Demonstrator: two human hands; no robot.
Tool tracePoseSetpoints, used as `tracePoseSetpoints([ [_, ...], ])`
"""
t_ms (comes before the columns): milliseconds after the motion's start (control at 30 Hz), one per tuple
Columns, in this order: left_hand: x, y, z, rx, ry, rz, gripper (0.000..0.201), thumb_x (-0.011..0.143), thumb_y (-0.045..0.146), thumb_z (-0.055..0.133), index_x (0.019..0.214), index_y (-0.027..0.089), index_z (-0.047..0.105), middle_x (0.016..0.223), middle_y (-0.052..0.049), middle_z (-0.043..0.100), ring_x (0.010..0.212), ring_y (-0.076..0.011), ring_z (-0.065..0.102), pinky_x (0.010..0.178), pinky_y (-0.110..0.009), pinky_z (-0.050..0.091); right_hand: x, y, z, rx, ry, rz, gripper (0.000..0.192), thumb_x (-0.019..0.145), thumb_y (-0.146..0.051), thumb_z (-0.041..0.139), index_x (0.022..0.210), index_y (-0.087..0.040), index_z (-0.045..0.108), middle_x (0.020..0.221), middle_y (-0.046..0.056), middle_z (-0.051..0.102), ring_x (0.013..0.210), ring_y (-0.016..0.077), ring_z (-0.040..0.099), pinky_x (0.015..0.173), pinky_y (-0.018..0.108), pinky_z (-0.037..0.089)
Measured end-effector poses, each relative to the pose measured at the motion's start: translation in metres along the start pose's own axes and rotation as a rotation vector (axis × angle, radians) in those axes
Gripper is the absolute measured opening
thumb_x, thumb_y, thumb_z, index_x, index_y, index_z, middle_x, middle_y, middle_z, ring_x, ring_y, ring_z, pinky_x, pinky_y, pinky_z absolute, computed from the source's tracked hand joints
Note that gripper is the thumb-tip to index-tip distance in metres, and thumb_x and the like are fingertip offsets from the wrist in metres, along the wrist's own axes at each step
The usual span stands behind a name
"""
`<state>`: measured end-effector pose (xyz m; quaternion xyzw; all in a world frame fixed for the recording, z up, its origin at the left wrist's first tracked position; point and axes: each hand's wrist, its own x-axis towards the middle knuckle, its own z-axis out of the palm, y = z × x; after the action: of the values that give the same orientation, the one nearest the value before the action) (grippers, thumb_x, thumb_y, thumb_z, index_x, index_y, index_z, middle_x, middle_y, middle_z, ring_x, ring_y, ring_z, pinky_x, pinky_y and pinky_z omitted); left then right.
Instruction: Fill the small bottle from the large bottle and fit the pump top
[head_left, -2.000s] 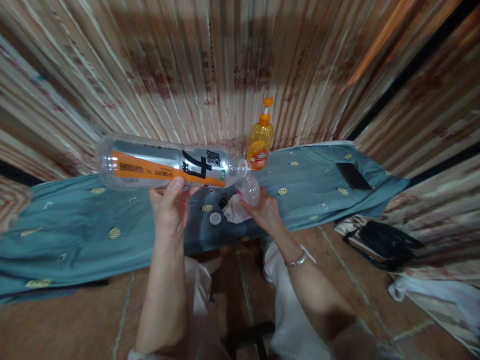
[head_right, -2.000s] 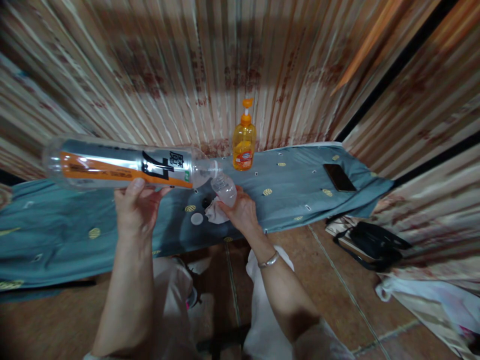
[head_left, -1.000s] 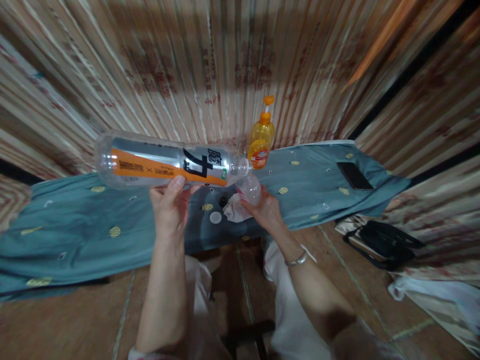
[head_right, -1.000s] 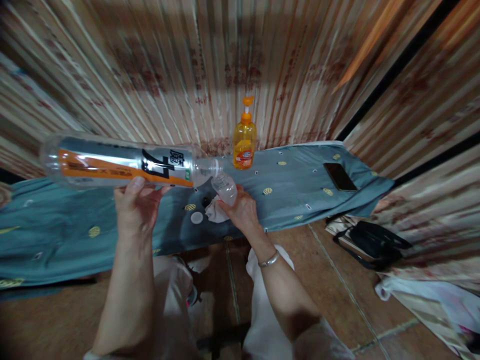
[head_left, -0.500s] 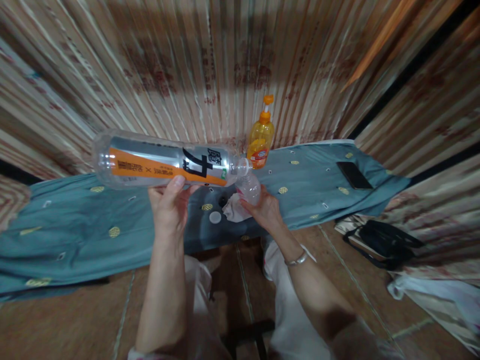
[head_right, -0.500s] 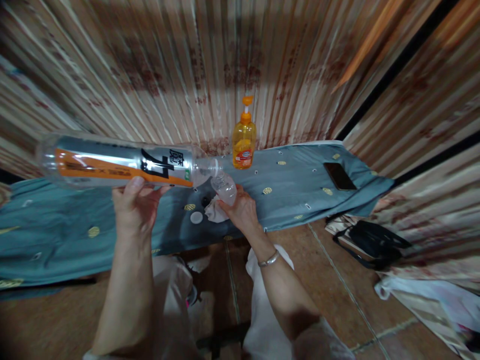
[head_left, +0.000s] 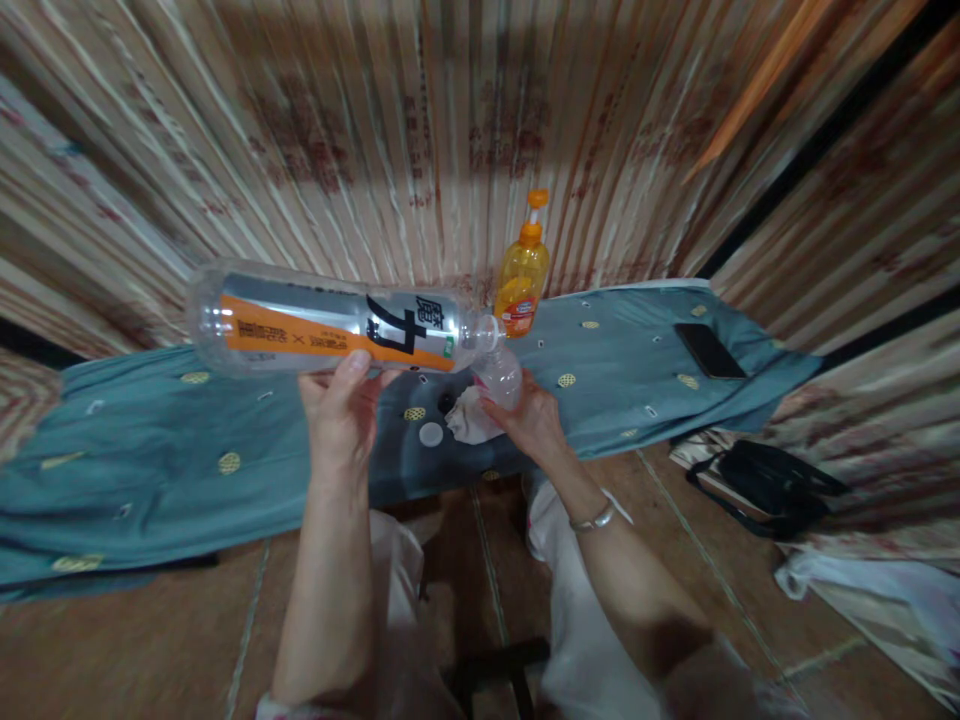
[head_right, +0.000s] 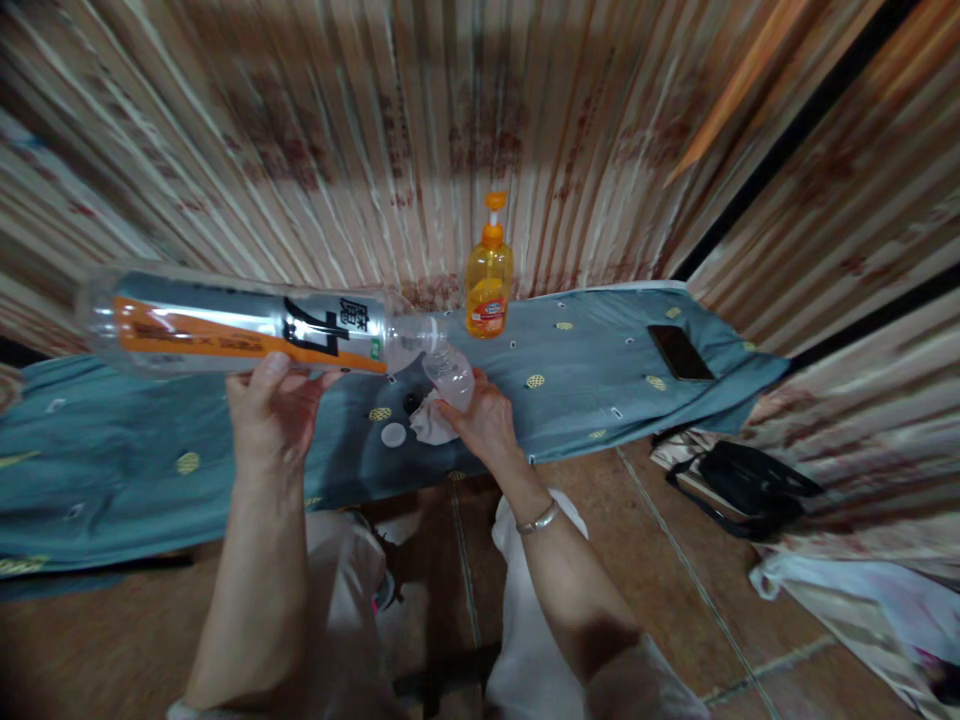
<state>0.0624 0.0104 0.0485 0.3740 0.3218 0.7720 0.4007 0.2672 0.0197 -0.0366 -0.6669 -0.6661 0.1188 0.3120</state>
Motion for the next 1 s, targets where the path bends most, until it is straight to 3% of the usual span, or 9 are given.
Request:
tracePoseSetpoints([
  [433, 0.0013, -0.0006, -0.0012, -0.024, 0.002, -0.001, 0.041, 0.052, 0.036, 0.095, 0.077, 0.02, 0.067, 0.069, 0.001, 0.07, 0.062, -0.018, 0.07, 0.056, -0.03, 0.065, 0.0001, 0.0037, 0.0042, -0.02, 0.022, -0.013, 0.059, 0.08, -0.045, 0.08, 0.125, -0.012, 0.06, 0.099, 0.014, 0.08, 0.095, 0.0301, 0.078, 0.079, 0.032, 0.058],
  [1000, 0.0008, -0.0018, 0.0032, -0.063, 0.032, -0.001, 0.058, 0.046, 0.035, 0.1, 0.093, 0.016, 0.072, 0.068, 0.0, 0.071, 0.058, -0.016, 0.068, 0.051, -0.027, 0.064, -0.0002, 0.0055, 0.0035, -0.03, 0.022, -0.018, 0.056, 0.082, -0.045, 0.078, 0.125, -0.013, 0.061, 0.102, 0.015, 0.08, 0.097, 0.0304, 0.078, 0.081, 0.033, 0.059],
])
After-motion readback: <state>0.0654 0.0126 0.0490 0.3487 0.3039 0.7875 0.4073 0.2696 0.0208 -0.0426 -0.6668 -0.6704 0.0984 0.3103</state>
